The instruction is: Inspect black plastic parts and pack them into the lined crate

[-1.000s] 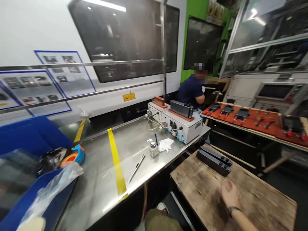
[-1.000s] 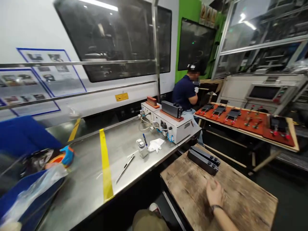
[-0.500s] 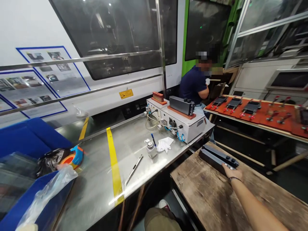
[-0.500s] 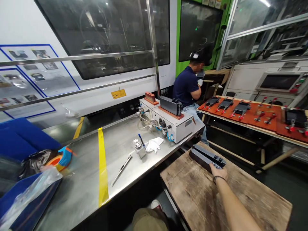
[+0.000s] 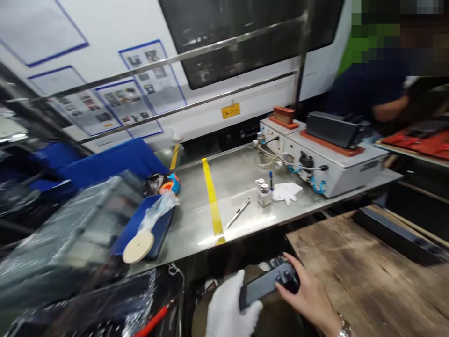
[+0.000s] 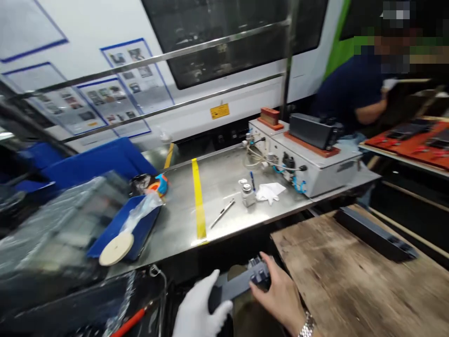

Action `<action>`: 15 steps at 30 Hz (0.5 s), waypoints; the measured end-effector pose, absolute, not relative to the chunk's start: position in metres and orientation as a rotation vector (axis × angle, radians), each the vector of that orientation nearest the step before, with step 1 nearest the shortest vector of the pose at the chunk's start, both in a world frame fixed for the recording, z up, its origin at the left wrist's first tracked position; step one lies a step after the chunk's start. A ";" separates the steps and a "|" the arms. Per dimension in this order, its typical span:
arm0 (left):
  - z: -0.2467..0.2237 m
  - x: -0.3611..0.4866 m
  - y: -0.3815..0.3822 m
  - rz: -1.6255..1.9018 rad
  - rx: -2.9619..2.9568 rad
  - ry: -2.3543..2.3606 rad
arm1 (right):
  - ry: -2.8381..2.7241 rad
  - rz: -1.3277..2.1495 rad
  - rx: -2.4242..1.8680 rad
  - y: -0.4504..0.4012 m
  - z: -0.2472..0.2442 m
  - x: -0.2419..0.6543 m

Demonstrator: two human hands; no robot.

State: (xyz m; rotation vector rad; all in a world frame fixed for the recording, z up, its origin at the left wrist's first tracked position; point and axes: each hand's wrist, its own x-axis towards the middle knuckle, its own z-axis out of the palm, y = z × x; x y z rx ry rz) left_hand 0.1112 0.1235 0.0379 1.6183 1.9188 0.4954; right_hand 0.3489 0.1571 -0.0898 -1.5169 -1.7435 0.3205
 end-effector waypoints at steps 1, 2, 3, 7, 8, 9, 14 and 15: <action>0.029 0.119 0.128 0.239 1.627 1.857 | -1.841 0.310 -1.380 0.158 -0.083 0.328; 0.021 0.122 0.131 0.090 1.604 1.910 | -1.931 0.301 -1.253 0.161 -0.077 0.310; 0.016 0.122 0.133 -0.016 1.538 1.948 | -2.012 0.297 -1.139 0.166 -0.072 0.296; 0.013 0.089 0.116 0.353 1.097 1.946 | -2.243 0.316 -0.957 0.232 -0.053 0.278; 0.017 0.079 0.108 0.506 0.967 1.910 | -2.273 0.315 -0.985 0.257 -0.049 0.280; 0.022 0.069 0.100 0.645 0.853 1.869 | -2.293 0.315 -1.034 0.284 -0.046 0.283; 0.057 0.051 0.072 1.076 0.603 1.657 | -2.331 0.264 -1.208 0.393 -0.045 0.279; 0.064 0.051 0.070 1.115 0.583 1.648 | -2.349 0.257 -1.206 0.405 -0.045 0.277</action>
